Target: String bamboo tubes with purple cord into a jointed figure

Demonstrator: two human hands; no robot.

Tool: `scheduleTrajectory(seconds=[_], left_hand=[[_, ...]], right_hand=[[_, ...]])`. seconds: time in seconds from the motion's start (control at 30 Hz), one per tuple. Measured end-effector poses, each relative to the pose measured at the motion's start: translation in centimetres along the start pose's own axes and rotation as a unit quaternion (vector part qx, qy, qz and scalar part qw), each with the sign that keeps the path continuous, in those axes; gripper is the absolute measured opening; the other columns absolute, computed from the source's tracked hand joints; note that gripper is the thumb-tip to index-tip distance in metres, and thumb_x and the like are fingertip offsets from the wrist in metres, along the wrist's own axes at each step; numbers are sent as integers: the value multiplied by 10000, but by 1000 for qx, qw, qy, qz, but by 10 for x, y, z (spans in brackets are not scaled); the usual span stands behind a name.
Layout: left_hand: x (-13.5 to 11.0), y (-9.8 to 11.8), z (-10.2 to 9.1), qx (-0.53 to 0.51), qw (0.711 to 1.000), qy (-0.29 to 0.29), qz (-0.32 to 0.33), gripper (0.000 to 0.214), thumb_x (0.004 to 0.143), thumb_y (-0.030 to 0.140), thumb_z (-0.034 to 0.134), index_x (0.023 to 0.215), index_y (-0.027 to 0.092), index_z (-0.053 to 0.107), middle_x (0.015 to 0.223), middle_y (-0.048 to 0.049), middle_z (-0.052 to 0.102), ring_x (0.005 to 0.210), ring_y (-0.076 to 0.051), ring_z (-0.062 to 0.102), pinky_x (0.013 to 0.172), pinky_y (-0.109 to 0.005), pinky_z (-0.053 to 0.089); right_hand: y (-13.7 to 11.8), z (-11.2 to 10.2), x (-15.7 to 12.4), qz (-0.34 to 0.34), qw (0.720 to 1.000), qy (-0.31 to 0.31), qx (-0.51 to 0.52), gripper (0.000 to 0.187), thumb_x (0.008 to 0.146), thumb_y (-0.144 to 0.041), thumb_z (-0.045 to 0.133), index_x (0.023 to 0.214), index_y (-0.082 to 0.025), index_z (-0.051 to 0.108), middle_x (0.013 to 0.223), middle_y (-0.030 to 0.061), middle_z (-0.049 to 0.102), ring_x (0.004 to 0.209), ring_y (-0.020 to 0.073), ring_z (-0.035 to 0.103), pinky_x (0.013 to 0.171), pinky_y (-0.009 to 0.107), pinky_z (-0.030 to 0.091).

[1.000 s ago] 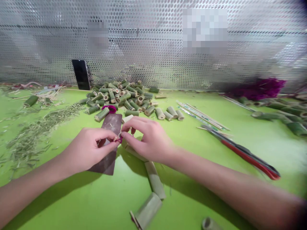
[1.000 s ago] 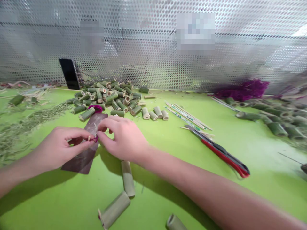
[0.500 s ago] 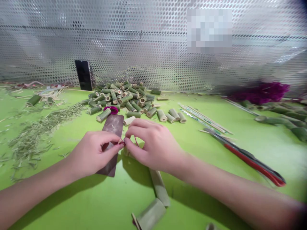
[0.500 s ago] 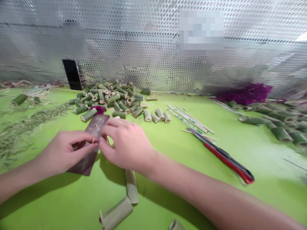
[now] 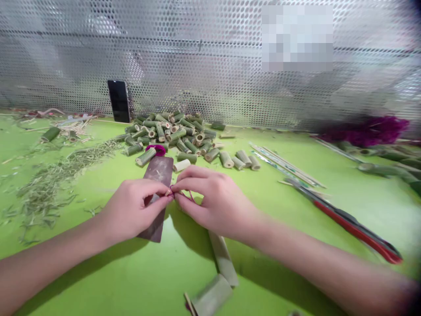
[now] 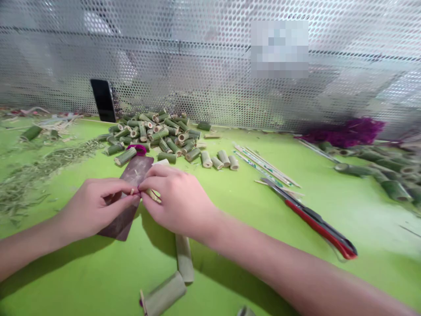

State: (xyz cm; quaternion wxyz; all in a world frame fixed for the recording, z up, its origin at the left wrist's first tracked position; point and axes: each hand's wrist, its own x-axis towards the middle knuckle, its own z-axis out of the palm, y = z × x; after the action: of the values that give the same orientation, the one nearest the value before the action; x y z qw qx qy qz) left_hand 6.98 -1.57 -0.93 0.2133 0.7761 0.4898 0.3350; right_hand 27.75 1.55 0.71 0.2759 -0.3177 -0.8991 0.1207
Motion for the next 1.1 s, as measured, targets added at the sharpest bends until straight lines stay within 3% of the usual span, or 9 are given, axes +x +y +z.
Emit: scheduleTrajectory(seconds=[0.27,0.43,0.57,0.73,0.93,1.1], left_hand=[[-2,-2,0,27,998,14,46,148,910,199,653,853,197,789,838,10,814,702,-148,720,656,-235,506],[0,-2,-1,33,999,16,30,148,919,228,658,856,213,791,828,24,815,644,-132,701,588,-223,483],[-1,-1,-1,27,999,20,-2,152,933,280,655,884,228,789,764,49,795,493,-102,598,475,-225,415],[-1,-1,1,11,1000,15,-20,168,946,305,640,894,227,779,776,44,787,544,-110,624,508,-217,443],[0,-1,1,7,1000,15,-22,165,947,303,640,918,227,783,784,40,787,532,-109,613,495,-219,433],[-1,-1,0,16,999,24,-20,164,946,315,644,911,227,778,776,46,785,530,-110,609,504,-226,430]], right_hand=[[7,2,-1,-99,993,12,-70,167,946,-171,617,949,-168,784,995,37,747,875,186,686,740,313,554],[9,4,-1,-126,986,25,-103,186,943,-176,571,928,-145,754,1002,59,738,859,195,678,674,317,533],[13,6,1,-106,991,24,-72,156,919,-187,582,933,-147,732,994,62,721,839,187,679,659,305,532],[16,9,2,-52,998,28,-17,125,931,-208,612,939,-159,727,1001,57,714,856,179,687,705,299,561],[15,10,-2,-79,995,53,-14,140,931,-183,626,1000,-141,740,1038,82,722,907,197,703,740,310,592],[12,12,-2,-33,997,57,40,133,927,-171,635,963,-156,762,991,64,732,880,187,697,750,326,593]])
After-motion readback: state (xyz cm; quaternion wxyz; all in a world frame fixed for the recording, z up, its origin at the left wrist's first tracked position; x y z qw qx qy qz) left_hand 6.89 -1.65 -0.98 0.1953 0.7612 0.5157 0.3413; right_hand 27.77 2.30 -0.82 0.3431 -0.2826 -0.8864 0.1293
